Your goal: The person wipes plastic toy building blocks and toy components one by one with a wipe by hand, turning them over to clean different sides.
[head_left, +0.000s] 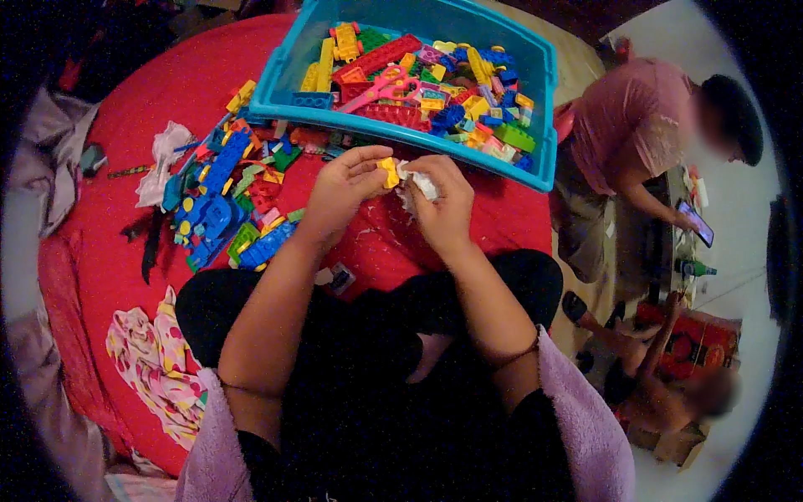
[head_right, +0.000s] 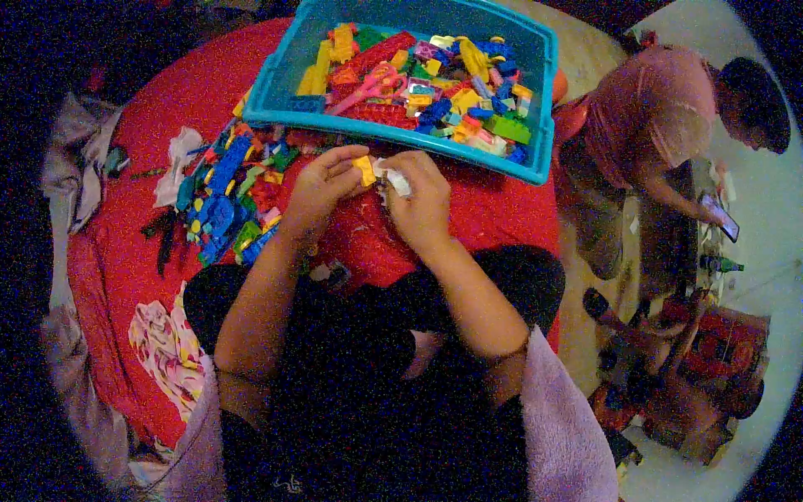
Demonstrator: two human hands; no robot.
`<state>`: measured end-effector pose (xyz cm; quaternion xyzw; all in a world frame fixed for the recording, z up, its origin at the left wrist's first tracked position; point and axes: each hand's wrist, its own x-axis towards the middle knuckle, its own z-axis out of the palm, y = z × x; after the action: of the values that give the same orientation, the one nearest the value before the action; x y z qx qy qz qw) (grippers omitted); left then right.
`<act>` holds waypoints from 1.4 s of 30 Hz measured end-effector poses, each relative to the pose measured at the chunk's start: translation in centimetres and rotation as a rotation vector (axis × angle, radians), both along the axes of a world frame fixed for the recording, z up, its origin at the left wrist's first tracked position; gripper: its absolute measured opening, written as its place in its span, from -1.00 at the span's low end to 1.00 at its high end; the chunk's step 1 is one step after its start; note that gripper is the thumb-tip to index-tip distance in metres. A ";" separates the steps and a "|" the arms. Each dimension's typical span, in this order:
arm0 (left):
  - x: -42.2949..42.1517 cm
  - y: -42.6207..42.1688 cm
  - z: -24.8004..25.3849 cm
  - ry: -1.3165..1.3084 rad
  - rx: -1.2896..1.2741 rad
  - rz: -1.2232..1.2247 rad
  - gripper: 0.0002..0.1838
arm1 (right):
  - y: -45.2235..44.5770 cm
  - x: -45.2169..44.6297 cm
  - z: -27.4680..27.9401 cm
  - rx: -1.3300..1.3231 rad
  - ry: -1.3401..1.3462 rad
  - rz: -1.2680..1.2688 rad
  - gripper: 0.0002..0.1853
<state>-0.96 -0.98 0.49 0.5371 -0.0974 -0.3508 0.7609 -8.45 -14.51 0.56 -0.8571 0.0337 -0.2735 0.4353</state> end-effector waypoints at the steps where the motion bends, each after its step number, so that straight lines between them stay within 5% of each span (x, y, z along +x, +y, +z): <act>1: 0.1 0.0 -0.1 0.000 0.000 0.002 -0.65 | 0.1 0.0 0.2 -0.006 -0.021 -0.028 -0.69; 19: -0.1 -0.3 -0.2 0.105 -0.117 0.142 -0.65 | 1.0 -0.3 -0.3 -0.285 -0.161 0.048 -0.65; 27: 0.1 0.0 0.1 0.025 -0.043 -0.038 -0.65 | 0.4 -0.1 0.3 0.024 -0.094 -0.073 -0.70; 35: 0.9 0.4 -0.3 -0.050 -0.039 0.116 -0.67 | 1.1 -0.2 -0.3 -0.005 0.010 0.060 -0.75; 38: 1.1 0.6 -0.4 -0.113 -0.016 -0.022 -0.67 | 0.8 0.0 -0.4 0.094 0.246 0.044 -0.79; 40: 1.0 0.6 -0.1 -0.177 -0.008 -0.223 -0.62 | 0.7 -0.1 -0.5 0.454 0.421 0.186 -0.81; 42: 1.0 0.5 -0.2 -0.166 -0.013 -0.152 -0.61 | 0.4 -0.1 0.4 0.484 0.500 0.157 -0.80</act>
<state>0.09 -0.49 0.25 0.5503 -0.2029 -0.3610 0.7250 -8.58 -14.11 0.92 -0.7695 0.1370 -0.0052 0.6238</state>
